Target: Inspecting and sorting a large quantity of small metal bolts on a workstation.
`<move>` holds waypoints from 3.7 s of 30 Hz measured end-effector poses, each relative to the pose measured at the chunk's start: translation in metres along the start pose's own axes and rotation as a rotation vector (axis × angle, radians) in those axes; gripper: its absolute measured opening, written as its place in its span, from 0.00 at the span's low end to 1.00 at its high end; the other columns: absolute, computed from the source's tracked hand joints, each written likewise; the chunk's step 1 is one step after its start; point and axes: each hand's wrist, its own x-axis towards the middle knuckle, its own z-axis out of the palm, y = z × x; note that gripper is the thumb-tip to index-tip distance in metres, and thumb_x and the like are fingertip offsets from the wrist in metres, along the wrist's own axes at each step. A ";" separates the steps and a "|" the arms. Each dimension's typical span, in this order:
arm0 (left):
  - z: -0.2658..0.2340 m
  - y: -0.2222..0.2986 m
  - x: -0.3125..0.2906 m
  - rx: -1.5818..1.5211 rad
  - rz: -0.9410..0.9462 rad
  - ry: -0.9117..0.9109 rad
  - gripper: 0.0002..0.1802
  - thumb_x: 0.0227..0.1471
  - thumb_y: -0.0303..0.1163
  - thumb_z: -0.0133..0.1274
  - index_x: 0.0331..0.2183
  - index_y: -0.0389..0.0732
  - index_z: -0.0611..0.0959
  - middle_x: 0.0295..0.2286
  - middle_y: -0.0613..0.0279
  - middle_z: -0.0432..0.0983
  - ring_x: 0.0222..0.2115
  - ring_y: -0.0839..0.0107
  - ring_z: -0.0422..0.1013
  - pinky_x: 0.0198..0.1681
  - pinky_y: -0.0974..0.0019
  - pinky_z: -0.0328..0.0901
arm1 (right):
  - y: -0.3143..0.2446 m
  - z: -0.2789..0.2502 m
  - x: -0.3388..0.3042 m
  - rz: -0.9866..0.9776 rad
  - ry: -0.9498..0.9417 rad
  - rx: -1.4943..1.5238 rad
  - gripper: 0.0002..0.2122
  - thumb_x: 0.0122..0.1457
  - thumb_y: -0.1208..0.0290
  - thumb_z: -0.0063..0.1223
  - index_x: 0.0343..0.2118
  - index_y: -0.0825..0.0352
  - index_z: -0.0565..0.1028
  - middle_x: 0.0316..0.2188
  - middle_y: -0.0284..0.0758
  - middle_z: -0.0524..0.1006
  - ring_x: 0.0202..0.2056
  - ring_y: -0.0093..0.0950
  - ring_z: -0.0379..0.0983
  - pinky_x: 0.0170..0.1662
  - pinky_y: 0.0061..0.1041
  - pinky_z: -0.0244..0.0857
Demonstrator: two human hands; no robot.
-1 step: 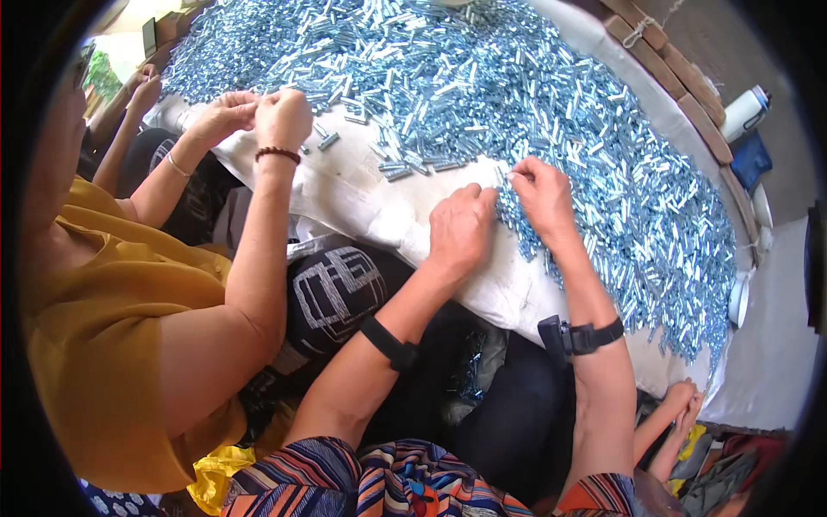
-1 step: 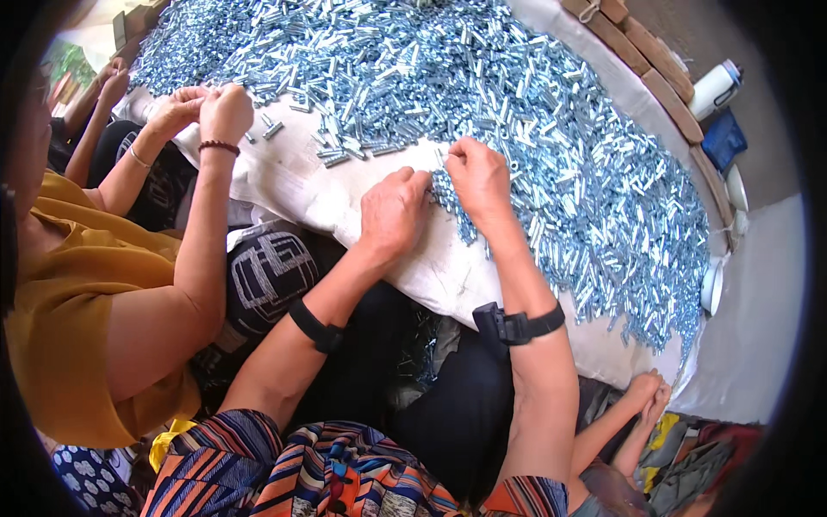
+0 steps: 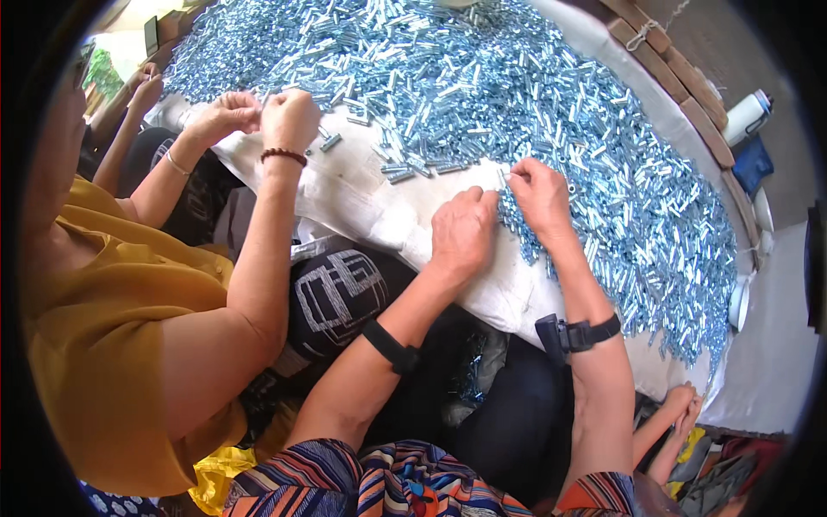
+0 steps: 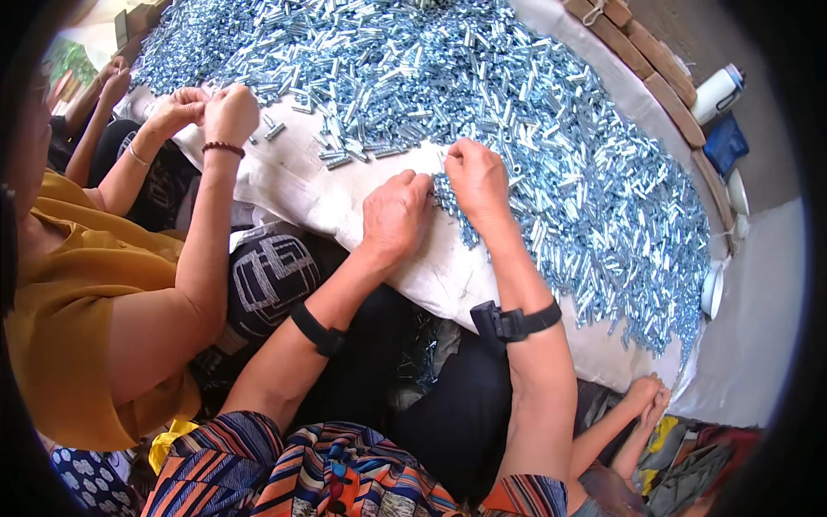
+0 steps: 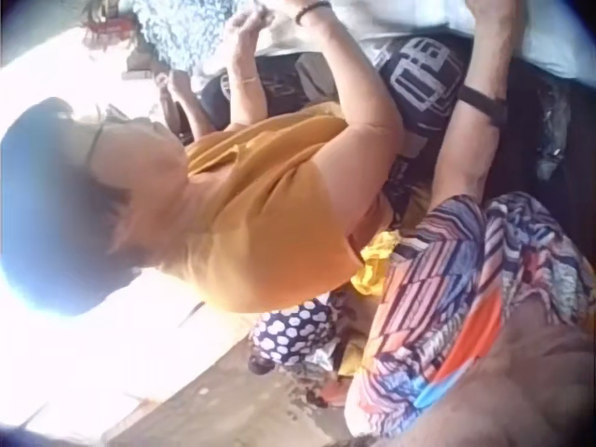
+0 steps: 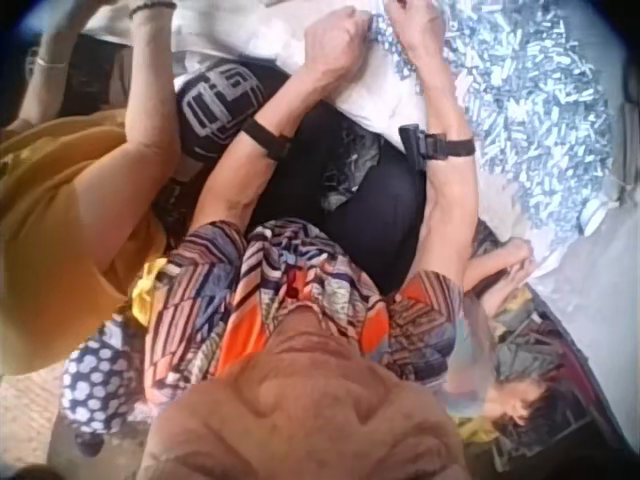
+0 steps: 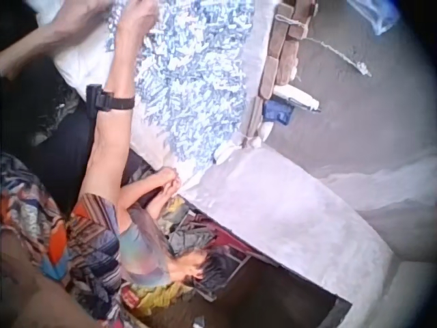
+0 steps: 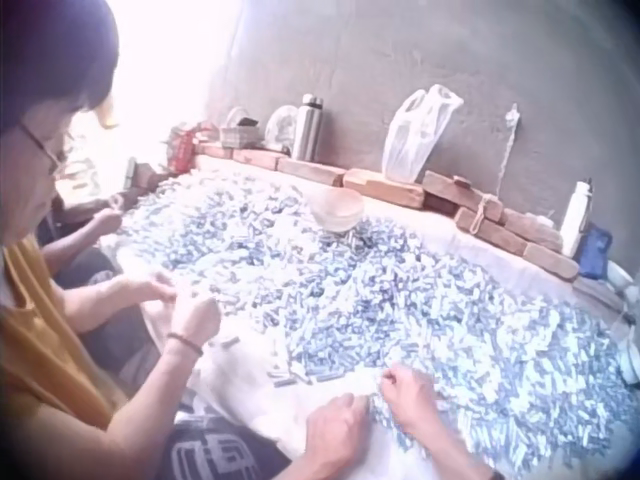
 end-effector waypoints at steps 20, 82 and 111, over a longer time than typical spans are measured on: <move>-0.024 -0.005 -0.008 -1.005 -0.334 -0.097 0.07 0.49 0.29 0.51 0.29 0.35 0.74 0.26 0.61 0.75 0.24 0.76 0.71 0.28 0.71 0.67 | -0.014 -0.044 -0.094 0.420 0.086 1.031 0.07 0.56 0.76 0.48 0.37 0.71 0.70 0.22 0.33 0.72 0.22 0.20 0.70 0.26 0.17 0.65; -0.024 -0.007 0.009 -0.244 0.091 -0.013 0.11 0.43 0.25 0.53 0.34 0.40 0.80 0.26 0.54 0.74 0.27 0.63 0.73 0.31 0.63 0.66 | -0.027 -0.086 -0.177 0.443 -0.388 1.004 0.06 0.55 0.73 0.53 0.32 0.70 0.74 0.20 0.29 0.71 0.20 0.14 0.65 0.25 0.12 0.60; 0.017 -0.012 0.023 -0.078 -0.127 0.050 0.06 0.41 0.30 0.51 0.25 0.40 0.72 0.25 0.52 0.69 0.27 0.49 0.70 0.29 0.50 0.64 | 0.004 -0.001 -0.014 -0.206 0.154 -0.373 0.06 0.48 0.72 0.52 0.28 0.64 0.69 0.28 0.37 0.72 0.35 0.38 0.68 0.37 0.37 0.59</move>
